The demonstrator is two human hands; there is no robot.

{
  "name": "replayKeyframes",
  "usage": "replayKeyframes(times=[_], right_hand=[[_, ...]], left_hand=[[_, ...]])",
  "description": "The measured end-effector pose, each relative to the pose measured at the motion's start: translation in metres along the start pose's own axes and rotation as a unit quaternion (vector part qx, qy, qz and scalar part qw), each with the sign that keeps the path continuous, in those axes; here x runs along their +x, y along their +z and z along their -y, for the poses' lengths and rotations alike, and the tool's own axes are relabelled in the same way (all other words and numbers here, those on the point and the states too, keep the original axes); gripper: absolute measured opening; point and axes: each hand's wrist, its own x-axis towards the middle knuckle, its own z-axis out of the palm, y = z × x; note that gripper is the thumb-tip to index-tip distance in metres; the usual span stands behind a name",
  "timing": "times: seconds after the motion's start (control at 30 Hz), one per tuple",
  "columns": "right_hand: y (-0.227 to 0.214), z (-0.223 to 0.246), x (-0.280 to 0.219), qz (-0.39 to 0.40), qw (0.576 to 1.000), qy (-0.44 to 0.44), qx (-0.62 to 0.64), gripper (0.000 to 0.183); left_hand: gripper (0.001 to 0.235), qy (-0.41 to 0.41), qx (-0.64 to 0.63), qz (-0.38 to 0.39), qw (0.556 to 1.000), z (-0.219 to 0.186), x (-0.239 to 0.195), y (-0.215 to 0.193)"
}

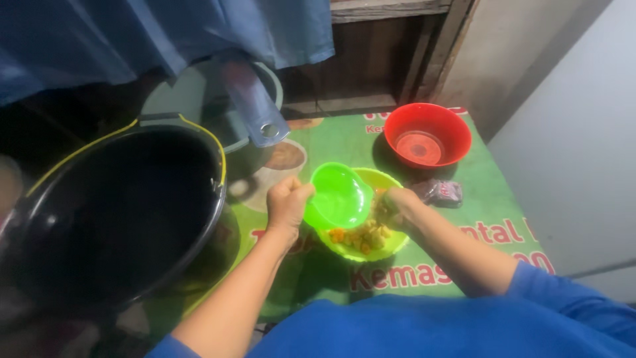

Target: The person washes chopped vegetables in a green bowl using water from a black bucket, then transfers them to a red bowl and rinses them again. The person uses a green scoop to add water and a metal grater to clean the red bowl at the end.

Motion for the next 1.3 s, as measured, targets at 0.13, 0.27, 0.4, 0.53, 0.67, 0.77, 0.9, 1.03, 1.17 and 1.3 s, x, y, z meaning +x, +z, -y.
replayKeyframes(times=[0.13,0.27,0.4,0.53,0.67,0.77,0.9,1.03,1.17,1.3], right_hand=[[-0.002,-0.016,0.023,0.012,0.998,0.052,0.041,0.029],[0.009,-0.023,0.009,0.025,0.996,0.078,0.025,0.033],[0.014,-0.022,-0.006,0.024,0.995,0.089,0.039,0.035],[0.016,-0.022,-0.010,0.042,0.995,0.093,-0.009,0.040],[0.024,-0.025,-0.014,0.047,0.994,0.062,-0.073,0.034],[0.029,-0.026,-0.021,0.067,0.994,0.044,-0.077,0.029],[0.032,-0.022,-0.024,0.080,0.989,0.027,-0.118,0.028],[0.028,-0.018,-0.016,0.092,0.971,-0.003,-0.219,0.028],[0.009,-0.022,-0.015,0.060,0.829,-0.161,-0.531,0.029],[-0.006,-0.023,-0.033,0.022,0.476,-0.382,-0.792,0.033]], left_hand=[[0.025,0.035,0.067,-0.010,0.997,0.002,-0.004,0.000],[0.027,0.057,0.169,-0.029,0.984,0.003,-0.002,0.006],[0.032,0.113,0.250,-0.027,0.961,-0.001,0.000,0.011],[0.029,0.181,0.267,-0.018,0.947,-0.010,-0.004,0.017],[0.024,0.266,0.305,0.018,0.914,-0.020,-0.005,0.022],[0.023,0.311,0.315,0.032,0.896,-0.025,-0.008,0.026],[0.020,0.347,0.333,0.062,0.875,-0.031,-0.012,0.033],[0.022,0.400,0.370,0.086,0.834,-0.035,-0.018,0.035],[0.018,0.438,0.375,0.157,0.802,-0.034,-0.019,0.035],[0.019,0.443,0.368,0.141,0.805,-0.025,-0.017,0.035]])
